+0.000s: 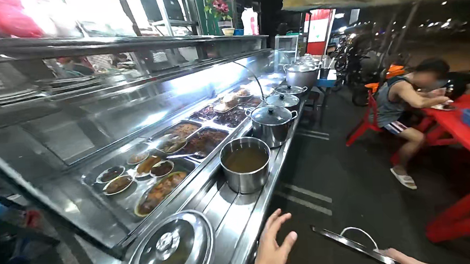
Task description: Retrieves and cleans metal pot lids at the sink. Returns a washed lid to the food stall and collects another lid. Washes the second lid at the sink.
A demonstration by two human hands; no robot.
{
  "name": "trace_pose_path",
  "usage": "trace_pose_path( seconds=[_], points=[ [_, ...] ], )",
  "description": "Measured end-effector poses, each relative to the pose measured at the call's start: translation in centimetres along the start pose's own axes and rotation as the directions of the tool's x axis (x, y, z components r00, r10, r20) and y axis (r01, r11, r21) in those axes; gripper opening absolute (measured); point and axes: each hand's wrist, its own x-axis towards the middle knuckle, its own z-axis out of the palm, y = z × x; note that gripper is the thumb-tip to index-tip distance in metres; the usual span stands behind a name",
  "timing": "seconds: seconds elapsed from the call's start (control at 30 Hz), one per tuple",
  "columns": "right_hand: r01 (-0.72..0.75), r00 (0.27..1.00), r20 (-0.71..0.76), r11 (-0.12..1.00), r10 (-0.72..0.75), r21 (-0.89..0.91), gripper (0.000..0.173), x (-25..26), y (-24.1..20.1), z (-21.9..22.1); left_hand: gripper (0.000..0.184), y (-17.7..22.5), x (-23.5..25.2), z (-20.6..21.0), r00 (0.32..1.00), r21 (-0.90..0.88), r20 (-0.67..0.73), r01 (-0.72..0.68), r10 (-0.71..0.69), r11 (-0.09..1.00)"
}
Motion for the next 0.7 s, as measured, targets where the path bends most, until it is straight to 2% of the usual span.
trace_pose_path(
  seconds=[0.07,0.13,0.23,0.33,0.4,0.53,0.7],
  points=[
    [0.129,0.981,-0.154,0.991,-0.121,0.043,0.035,4.4,-0.2,-0.5,0.048,-0.3,3.4,-1.0,0.981,-0.021,-0.189,0.034,-0.037,0.999],
    [0.283,0.92,-0.295,0.958,-0.258,0.044,0.037,9.1,-0.4,-0.5,0.051,-0.4,6.6,-2.2,0.939,-0.019,-0.342,0.024,-0.029,1.0],
    [0.47,0.77,-0.468,0.882,-0.434,-0.046,0.035,16.9,-1.0,0.4,0.059,-0.8,10.8,-4.6,0.871,0.043,-0.491,-0.013,0.033,0.999],
    [0.585,0.605,-0.576,0.797,-0.55,-0.147,0.035,23.9,-1.7,3.3,0.059,-1.3,12.8,-6.7,0.808,0.069,-0.588,0.022,0.023,0.997],
    [0.642,0.522,-0.607,0.745,-0.599,-0.183,0.036,27.6,-2.6,5.6,0.06,-1.6,13.4,-7.8,0.784,0.09,-0.621,0.063,0.006,0.994],
    [0.719,0.425,-0.589,0.651,-0.687,-0.242,0.035,33.3,-3.5,9.6,0.066,-3.2,14.3,-9.2,0.75,0.191,-0.661,0.16,0.006,0.968],
    [0.771,0.368,-0.53,0.569,-0.764,-0.286,0.036,37.4,-2.6,13.4,0.075,-5.1,15.4,-9.1,0.717,0.257,-0.697,0.274,-0.019,0.927]
  ],
)
